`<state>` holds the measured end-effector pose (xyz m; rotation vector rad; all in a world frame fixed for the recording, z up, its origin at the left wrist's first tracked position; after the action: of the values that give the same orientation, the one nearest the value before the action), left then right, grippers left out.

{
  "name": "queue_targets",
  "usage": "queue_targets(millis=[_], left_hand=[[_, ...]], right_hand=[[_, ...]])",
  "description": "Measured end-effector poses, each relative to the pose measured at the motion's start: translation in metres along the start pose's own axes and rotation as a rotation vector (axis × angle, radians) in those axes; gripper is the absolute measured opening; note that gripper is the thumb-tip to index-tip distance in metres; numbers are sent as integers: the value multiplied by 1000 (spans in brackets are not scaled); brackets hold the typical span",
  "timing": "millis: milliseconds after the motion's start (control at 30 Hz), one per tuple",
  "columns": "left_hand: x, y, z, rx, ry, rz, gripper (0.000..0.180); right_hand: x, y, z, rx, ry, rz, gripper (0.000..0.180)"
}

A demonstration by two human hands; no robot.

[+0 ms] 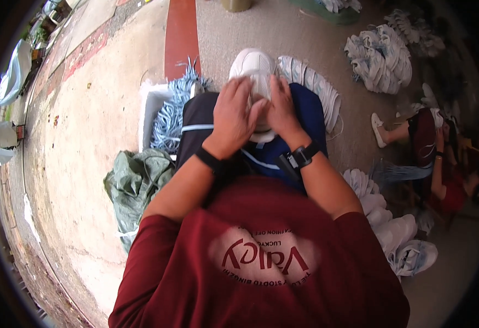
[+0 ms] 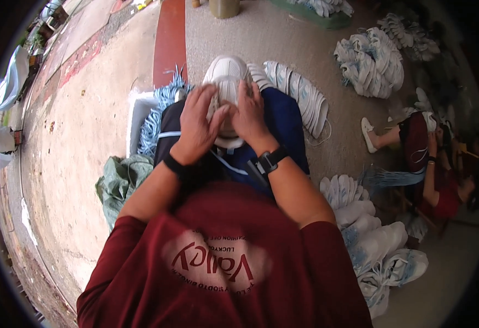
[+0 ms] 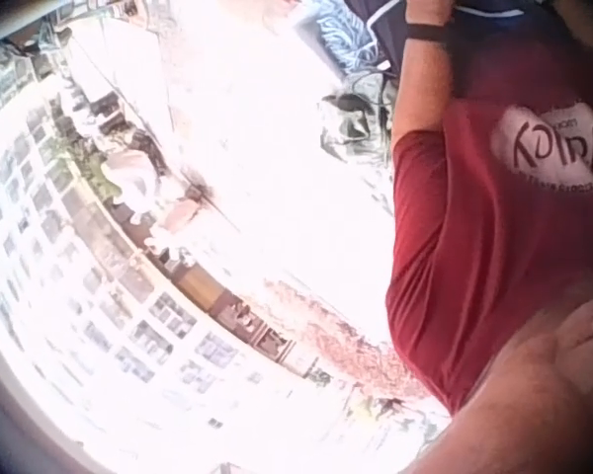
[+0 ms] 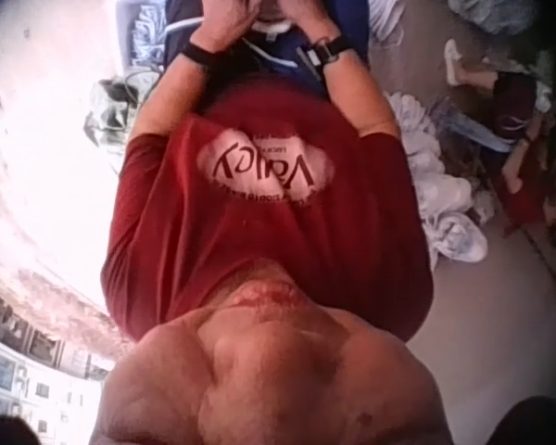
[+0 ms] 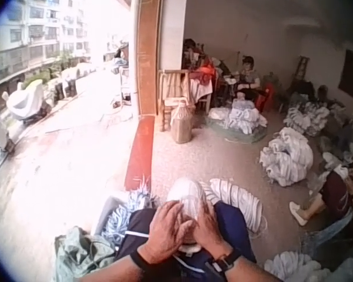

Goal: Lace up white athletic shoes by pulling light blue laces through the eyelets.

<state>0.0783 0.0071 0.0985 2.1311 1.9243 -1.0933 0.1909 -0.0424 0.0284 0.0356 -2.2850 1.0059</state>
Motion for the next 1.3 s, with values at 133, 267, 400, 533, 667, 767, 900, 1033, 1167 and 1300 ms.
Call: queue_targets(millis=[133, 267, 400, 533, 667, 767, 900, 1033, 1167, 1300], left_hand=[[41, 43, 17, 51, -147, 53, 40], [52, 54, 25, 66, -80, 160, 37], [50, 50, 29, 69, -81, 204, 37], [43, 28, 42, 70, -175, 107, 35], [40, 1, 53, 431, -92, -106, 22], [8, -18, 59, 514, 221, -159, 16], [-9, -17, 88, 767, 326, -76, 9], [-1, -31, 65, 522, -429, 580, 6], [53, -75, 54, 212, -641, 452, 5], [135, -139, 74, -116, -797, 272, 6]], right_hand=[[-16, 2, 1, 3, 76, -169, 60], [-38, 10, 9, 32, 76, -322, 60], [-37, 12, 15, 79, 87, -330, 62], [-20, 0, 19, 115, 120, 5, 65], [8, -24, 22, 193, 92, 301, 49], [20, -55, 29, 114, 23, 252, 26], [65, -67, 46, 79, -71, -294, 22], [84, -13, 76, 649, 115, -607, 31], [75, -29, 78, 853, 549, -852, 16], [35, -65, 41, 549, 647, -924, 12]])
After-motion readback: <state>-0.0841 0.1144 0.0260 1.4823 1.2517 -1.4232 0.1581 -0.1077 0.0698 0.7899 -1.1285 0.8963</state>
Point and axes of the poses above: each hand's wrist, its own z-axis away from the middle knuckle, its own y-axis out of the palm, x = y × z, the point moved 9 cm from there along -z, towards the middle knuckle, and after that the axes turned 12 degrees about -x, right-handed, at the moved point
